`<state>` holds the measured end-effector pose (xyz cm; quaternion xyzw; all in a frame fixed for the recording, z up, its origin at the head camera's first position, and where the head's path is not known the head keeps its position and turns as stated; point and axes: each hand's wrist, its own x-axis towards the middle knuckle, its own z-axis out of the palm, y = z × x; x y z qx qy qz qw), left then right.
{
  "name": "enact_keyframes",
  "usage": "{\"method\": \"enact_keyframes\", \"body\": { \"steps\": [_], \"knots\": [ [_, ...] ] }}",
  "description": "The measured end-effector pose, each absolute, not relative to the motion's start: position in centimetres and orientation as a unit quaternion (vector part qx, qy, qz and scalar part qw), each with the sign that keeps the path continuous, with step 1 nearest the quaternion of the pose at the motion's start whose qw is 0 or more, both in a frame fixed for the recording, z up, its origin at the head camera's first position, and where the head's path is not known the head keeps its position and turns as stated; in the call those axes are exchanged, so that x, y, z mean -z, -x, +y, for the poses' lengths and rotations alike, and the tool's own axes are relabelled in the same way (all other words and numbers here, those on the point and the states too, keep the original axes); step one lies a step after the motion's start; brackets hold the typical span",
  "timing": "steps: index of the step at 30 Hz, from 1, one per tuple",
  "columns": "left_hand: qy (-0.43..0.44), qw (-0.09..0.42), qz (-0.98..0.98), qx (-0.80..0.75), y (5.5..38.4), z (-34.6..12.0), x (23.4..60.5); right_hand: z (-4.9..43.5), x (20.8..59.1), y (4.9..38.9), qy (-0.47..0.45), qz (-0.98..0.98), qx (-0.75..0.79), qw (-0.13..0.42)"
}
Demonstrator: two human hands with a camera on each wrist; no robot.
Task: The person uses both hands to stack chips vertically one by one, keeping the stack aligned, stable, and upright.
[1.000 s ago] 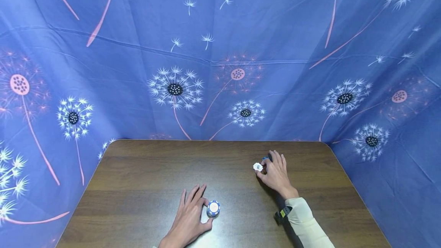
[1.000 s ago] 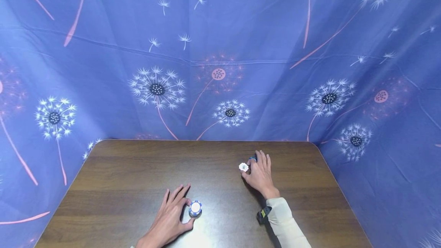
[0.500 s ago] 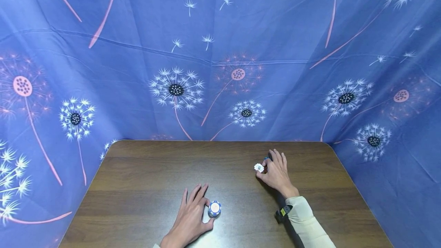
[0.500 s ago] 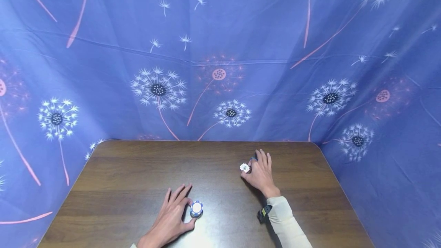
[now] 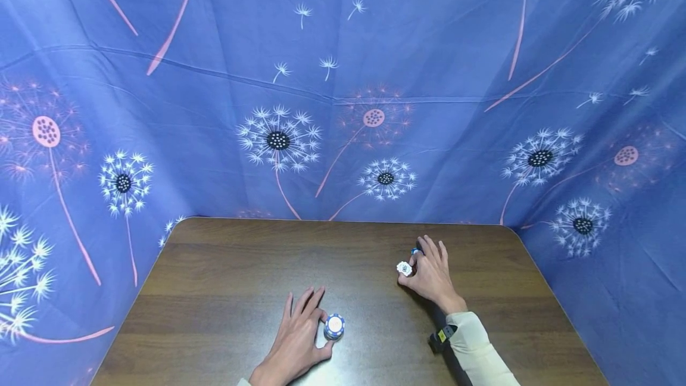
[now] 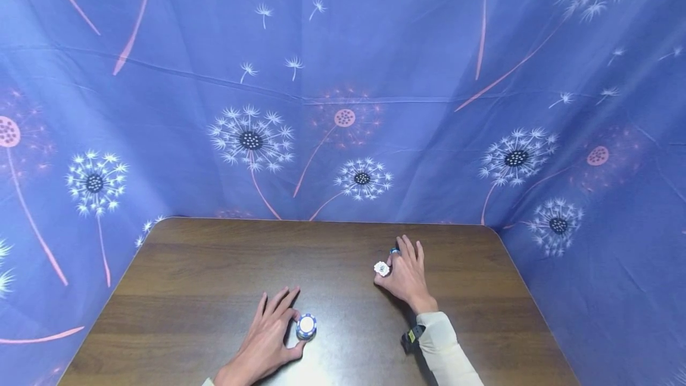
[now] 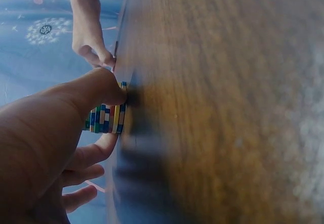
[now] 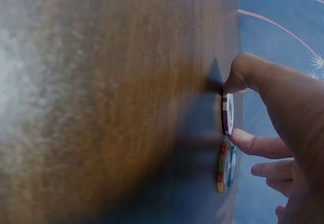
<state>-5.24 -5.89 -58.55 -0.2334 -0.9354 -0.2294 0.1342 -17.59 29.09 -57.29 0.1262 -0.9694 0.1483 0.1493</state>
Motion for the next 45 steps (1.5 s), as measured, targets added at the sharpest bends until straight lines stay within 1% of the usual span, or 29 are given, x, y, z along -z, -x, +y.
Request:
{"method": "enact_keyframes", "body": {
  "steps": [5,14,20,24,28,32,39,45],
  "knots": [
    [0.237,0.144,-0.934,0.227,5.3,-5.9,58.5,29.1,57.2,17.2,-0.130,-0.969,-0.144,0.153],
    [0.230,0.123,-0.940,0.221,5.4,-6.0,58.4,29.0,57.2,16.1,-0.131,-0.972,-0.136,0.141],
    [0.235,0.139,-0.937,0.219,5.3,-6.0,58.4,28.8,57.6,15.0,-0.142,-0.965,-0.144,0.168],
    [0.232,0.133,-0.939,0.218,5.4,-6.0,58.2,28.5,57.8,14.2,-0.152,-0.960,-0.145,0.183],
    [0.230,0.119,-0.941,0.216,5.5,-6.0,57.9,28.1,57.7,13.4,-0.154,-0.962,-0.145,0.175],
    [0.230,0.122,-0.941,0.218,5.6,-6.0,58.0,27.6,57.6,12.8,-0.155,-0.962,-0.149,0.167],
    [0.234,0.139,-0.936,0.222,5.4,-6.0,58.2,26.7,57.9,11.7,-0.167,-0.957,-0.145,0.190],
    [0.235,0.138,-0.936,0.223,5.4,-6.0,58.2,26.0,58.1,10.6,-0.174,-0.953,-0.150,0.197]
  ]
}}
